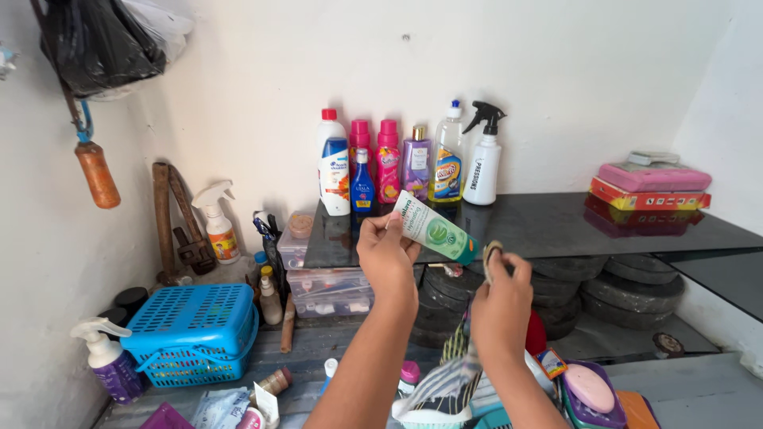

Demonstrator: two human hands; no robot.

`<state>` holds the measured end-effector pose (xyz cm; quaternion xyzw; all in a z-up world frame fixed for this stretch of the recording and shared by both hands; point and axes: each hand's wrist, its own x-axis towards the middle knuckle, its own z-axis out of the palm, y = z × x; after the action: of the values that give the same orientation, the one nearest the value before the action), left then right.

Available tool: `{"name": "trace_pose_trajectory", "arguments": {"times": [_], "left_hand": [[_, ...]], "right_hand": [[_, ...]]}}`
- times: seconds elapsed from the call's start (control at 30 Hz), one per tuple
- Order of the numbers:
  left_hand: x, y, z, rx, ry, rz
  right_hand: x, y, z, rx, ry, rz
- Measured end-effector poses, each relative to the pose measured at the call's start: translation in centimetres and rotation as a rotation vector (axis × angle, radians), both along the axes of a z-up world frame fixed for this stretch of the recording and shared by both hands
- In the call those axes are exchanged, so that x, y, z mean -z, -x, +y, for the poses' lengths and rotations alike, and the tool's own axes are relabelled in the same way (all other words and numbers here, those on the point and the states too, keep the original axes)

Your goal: The person wipes a green and white cosmetic tube with a patterned cloth, rotating it to clean all sides. The person then places the tube on a shelf among other bottles and wipes the shelf surface with the same cloth.

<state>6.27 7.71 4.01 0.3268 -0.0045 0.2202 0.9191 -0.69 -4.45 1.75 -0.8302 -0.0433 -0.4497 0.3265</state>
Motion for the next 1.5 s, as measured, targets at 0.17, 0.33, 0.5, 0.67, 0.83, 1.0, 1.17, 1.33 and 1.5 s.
{"name": "trace_pose_trajectory", "arguments": {"times": [0.17,0.33,0.5,0.67,0.83,1.0,1.17,1.33,1.5], "left_hand": [[0.6,-0.1,-2.5,-0.048,-0.384,0.053],[0.4,-0.9,-3.5,-0.055,-0.218,0.021],[-0.2,-0.8,-4.2,-0.137,-0.240,0.029],[0.3,-0.6,-6.9,-0.384,-0.644,0.110],[0.0,-1.8,-7.5,-0.242,-0.313,0.093],[0.6,-1.5,-7.1,-0.226,-0.272,0.112],[0.5,-0.8,-9.5,-0.107,-0.458,0.074],[0.3,0.0,-10.8,-0.097,-0.401,0.040],[0.3,-0.3,-11.3,-0.101,-0.212,0.025]], "right_hand": [[-1.4,-2.5,-0.2,-0.172,0.191,-0.214],[-0.1,-3.1,-2.1,-0.107,0.181,-0.098],[1.0,-3.0,-4.8,-0.104,-0.124,0.011],[-0.9,-4.1,-3.7,-0.276,0.153,-0.285],[0.3,-4.6,-6.1,-0.223,0.180,-0.138],[2.1,-5.4,-8.8,-0.177,-0.021,0.059],[-1.0,-5.9,-9.2,-0.269,0.037,-0.274],[-2.3,-4.7,-10.6,-0.272,0.300,-0.221],[1.6,-3.3,-12.6,-0.281,0.190,-0.160]]}}
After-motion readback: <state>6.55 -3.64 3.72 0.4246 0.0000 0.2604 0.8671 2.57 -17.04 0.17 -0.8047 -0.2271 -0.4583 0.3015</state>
